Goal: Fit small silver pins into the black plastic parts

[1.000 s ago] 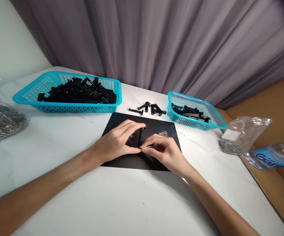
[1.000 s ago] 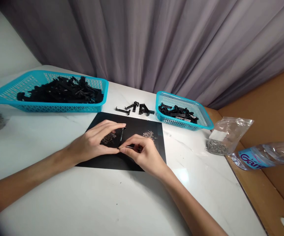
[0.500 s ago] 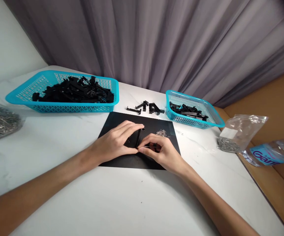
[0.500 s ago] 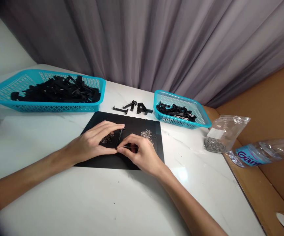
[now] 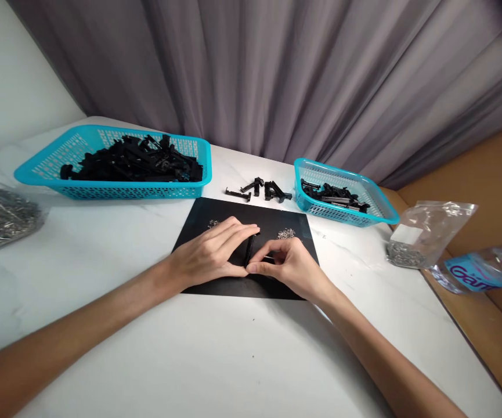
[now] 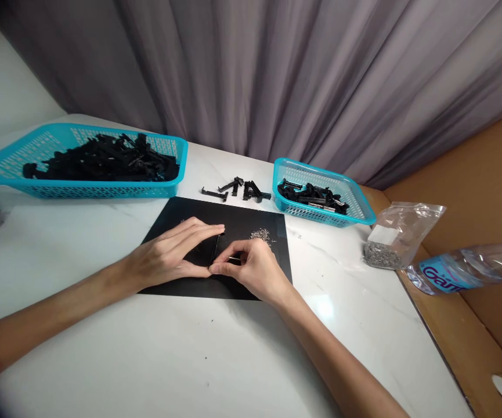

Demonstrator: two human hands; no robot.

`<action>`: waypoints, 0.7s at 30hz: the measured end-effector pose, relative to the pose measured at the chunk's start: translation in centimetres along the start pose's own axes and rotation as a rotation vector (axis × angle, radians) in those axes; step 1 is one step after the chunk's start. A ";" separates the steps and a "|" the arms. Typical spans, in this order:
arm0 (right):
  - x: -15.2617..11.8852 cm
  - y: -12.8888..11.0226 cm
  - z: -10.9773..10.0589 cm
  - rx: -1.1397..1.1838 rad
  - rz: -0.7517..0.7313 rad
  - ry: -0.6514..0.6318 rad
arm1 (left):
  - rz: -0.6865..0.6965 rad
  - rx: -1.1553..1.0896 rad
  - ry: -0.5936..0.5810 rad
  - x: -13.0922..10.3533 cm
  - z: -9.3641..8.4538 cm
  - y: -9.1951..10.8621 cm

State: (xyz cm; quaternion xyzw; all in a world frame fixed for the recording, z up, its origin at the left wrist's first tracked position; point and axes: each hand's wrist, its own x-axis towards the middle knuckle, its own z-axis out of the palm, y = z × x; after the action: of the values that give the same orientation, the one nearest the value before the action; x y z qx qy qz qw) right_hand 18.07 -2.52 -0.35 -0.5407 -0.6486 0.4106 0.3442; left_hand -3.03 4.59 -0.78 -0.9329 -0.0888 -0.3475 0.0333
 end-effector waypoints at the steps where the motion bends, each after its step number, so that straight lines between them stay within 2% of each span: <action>1: 0.0 0.0 -0.1 -0.009 0.007 -0.005 | -0.043 -0.025 -0.009 0.0 0.0 0.0; 5: -0.3 -0.5 -1.5 -0.042 -0.032 -0.004 | -0.284 -0.150 -0.041 -0.1 -0.1 0.2; 7: -0.5 -0.8 -2.2 -0.061 -0.102 0.093 | -0.340 -0.181 -0.030 -0.2 -0.1 0.3; 10: -1.0 -1.2 -2.4 -0.158 -0.212 0.306 | -0.379 -0.207 -0.011 -0.2 0.0 0.3; 12: -1.2 -1.3 -2.0 -0.215 -0.252 0.365 | -0.388 -0.218 0.002 -0.1 0.0 0.2; 14: -1.4 -1.3 -1.4 -0.170 -0.238 0.337 | -0.387 -0.225 0.026 0.0 0.0 0.1; 19: -1.5 -1.5 -0.1 0.266 -0.151 0.217 | -0.415 -0.232 0.053 0.1 0.0 -0.1; 21: -1.5 -1.6 0.2 0.345 -0.155 0.194 | -0.436 -0.242 0.049 0.1 -0.1 -0.1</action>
State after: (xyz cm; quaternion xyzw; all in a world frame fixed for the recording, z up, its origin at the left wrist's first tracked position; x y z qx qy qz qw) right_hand 17.50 -4.11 1.05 -0.4590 -0.5721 0.4340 0.5232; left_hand -3.00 4.64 -0.67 -0.8800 -0.2450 -0.3771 -0.1525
